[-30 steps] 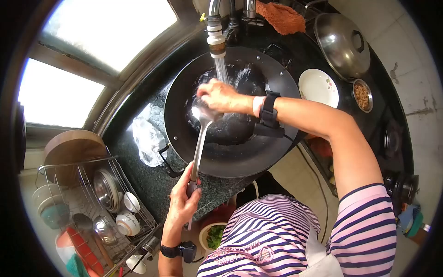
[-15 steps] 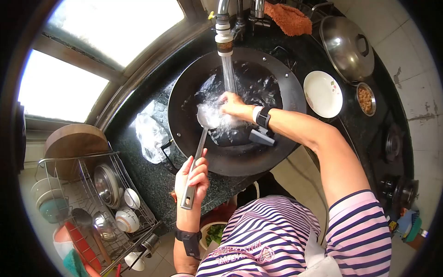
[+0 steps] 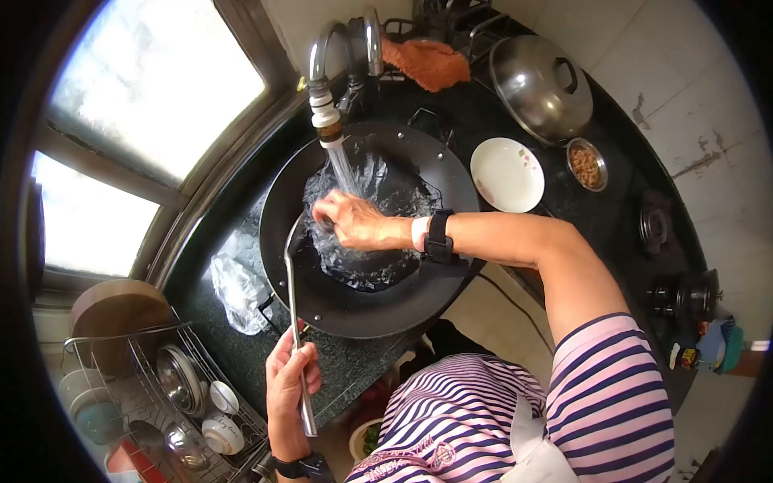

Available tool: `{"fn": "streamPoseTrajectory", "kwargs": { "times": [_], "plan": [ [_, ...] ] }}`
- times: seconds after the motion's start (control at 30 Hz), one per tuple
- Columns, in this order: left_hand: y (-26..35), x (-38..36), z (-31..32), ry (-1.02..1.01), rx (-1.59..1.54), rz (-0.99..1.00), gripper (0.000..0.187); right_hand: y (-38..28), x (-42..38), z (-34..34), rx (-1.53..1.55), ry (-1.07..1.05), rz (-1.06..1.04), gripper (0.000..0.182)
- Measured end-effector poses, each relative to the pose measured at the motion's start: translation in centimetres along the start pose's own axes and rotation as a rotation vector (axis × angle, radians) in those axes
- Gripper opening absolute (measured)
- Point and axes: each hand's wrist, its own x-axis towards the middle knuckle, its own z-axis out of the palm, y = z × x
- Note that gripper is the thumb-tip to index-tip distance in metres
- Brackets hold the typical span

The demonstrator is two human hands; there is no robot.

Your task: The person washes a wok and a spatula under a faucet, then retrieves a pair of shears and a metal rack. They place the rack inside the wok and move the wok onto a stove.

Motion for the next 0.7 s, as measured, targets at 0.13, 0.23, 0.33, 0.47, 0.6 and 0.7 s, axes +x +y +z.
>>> {"fn": "streamPoseTrajectory", "kwargs": {
  "times": [0.13,0.23,0.33,0.47,0.6,0.7],
  "plan": [
    [-1.1,0.4,-0.5,0.255,0.490,0.283,0.028,3.0,-2.4,-2.9,-0.239,-0.264,0.105,0.035],
    [-3.0,2.0,-3.5,0.491,0.780,0.459,0.017,4.0,-1.8,-7.9,-0.523,-0.032,-0.146,0.032],
    [-3.7,3.2,-5.6,0.641,0.852,0.524,0.009,5.5,-2.3,-13.6,-0.747,0.018,-0.162,0.031],
    [-3.7,3.9,-5.7,0.733,0.854,0.582,0.007,11.6,-3.9,-18.7,-0.885,0.021,-0.020,0.035],
    [-5.3,5.5,-6.7,0.645,0.532,0.508,0.008,18.2,-2.9,-19.7,-0.800,0.070,0.139,0.039],
    [-5.8,5.8,-7.0,0.582,0.455,0.496,0.008,19.3,-2.5,-18.7,-0.592,0.166,0.241,0.039]
  ]
}}
